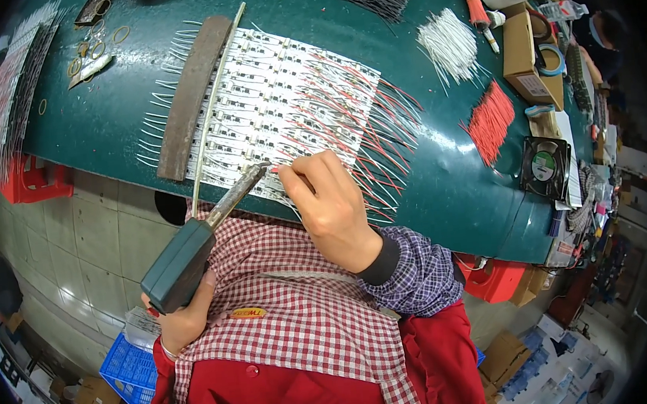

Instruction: The person attaches wires to a circuit board panel by positioning each wire by hand and soldering it in place with a soldering gun.

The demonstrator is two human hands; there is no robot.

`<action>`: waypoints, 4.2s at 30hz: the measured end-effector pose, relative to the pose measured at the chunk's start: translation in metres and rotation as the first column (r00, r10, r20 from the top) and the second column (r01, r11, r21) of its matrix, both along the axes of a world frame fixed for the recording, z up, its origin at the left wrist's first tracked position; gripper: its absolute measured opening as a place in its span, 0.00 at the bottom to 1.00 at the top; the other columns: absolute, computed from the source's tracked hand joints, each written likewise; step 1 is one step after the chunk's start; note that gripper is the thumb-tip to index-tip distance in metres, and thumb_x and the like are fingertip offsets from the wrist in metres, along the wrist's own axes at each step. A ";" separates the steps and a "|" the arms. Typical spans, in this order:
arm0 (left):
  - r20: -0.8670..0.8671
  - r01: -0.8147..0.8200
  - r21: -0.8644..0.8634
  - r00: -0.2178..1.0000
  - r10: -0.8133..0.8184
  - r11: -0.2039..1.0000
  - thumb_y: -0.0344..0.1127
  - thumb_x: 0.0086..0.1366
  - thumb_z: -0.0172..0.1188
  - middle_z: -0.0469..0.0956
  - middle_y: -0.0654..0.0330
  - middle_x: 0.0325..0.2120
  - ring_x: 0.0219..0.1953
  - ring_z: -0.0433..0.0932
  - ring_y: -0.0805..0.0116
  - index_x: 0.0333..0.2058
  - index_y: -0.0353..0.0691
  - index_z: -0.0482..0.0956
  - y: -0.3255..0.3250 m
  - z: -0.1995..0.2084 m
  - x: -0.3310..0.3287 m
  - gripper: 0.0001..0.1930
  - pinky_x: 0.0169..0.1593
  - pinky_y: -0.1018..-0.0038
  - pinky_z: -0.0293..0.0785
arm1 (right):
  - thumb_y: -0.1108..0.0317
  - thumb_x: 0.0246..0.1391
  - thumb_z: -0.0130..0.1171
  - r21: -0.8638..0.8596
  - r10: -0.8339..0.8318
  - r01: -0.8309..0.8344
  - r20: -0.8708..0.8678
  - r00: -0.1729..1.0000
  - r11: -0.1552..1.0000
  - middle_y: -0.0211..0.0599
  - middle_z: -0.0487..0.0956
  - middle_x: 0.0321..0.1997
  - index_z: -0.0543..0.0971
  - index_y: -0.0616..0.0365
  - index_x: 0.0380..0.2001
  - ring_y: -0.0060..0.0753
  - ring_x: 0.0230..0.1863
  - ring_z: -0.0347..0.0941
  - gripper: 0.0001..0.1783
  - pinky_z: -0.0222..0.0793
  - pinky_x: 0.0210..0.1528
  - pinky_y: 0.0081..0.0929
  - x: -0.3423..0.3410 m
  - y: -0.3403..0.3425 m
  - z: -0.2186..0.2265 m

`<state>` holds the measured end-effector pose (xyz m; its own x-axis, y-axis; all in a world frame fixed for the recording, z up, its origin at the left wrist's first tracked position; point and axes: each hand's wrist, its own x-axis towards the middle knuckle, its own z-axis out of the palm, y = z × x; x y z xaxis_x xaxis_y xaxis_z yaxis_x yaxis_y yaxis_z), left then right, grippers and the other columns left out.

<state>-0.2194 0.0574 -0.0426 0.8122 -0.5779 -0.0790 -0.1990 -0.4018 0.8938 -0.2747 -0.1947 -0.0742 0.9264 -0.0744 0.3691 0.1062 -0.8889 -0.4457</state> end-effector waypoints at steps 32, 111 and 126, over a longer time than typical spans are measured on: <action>-0.044 -0.062 -0.038 0.997 0.061 0.997 0.22 0.51 0.66 0.81 0.48 0.32 0.29 0.82 0.61 0.36 0.27 0.82 0.016 -0.005 -0.016 0.11 0.33 0.72 0.78 | 0.85 0.39 0.59 0.055 0.017 -0.019 0.036 0.999 0.998 0.40 0.74 0.36 0.80 0.66 0.41 0.40 0.34 0.69 0.20 0.68 0.33 0.32 -0.009 0.011 -0.001; -0.587 -0.523 -0.404 0.777 0.225 0.751 0.27 0.57 0.60 0.77 0.50 0.29 0.16 0.67 0.77 0.41 0.24 0.76 0.013 -0.007 0.082 0.14 0.18 0.82 0.60 | 0.86 0.43 0.59 0.169 -0.015 0.009 0.033 0.999 0.986 0.39 0.75 0.32 0.82 0.64 0.38 0.40 0.33 0.71 0.16 0.69 0.34 0.33 -0.040 -0.003 0.012; -0.503 -0.373 0.012 0.799 0.329 0.928 0.50 0.67 0.62 0.78 0.57 0.25 0.17 0.73 0.76 0.34 0.34 0.76 -0.002 -0.040 0.217 0.20 0.17 0.82 0.68 | 0.81 0.51 0.61 0.048 -0.590 0.597 0.238 0.772 0.801 0.40 0.78 0.33 0.83 0.59 0.35 0.41 0.37 0.76 0.08 0.71 0.38 0.32 -0.120 -0.213 -0.002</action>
<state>-0.0023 0.0553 -0.0822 0.8280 -0.2832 -0.4840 0.4117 -0.2791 0.8676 -0.3943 -0.4081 -0.0762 0.5899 -0.5672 0.5747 -0.3516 -0.8211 -0.4496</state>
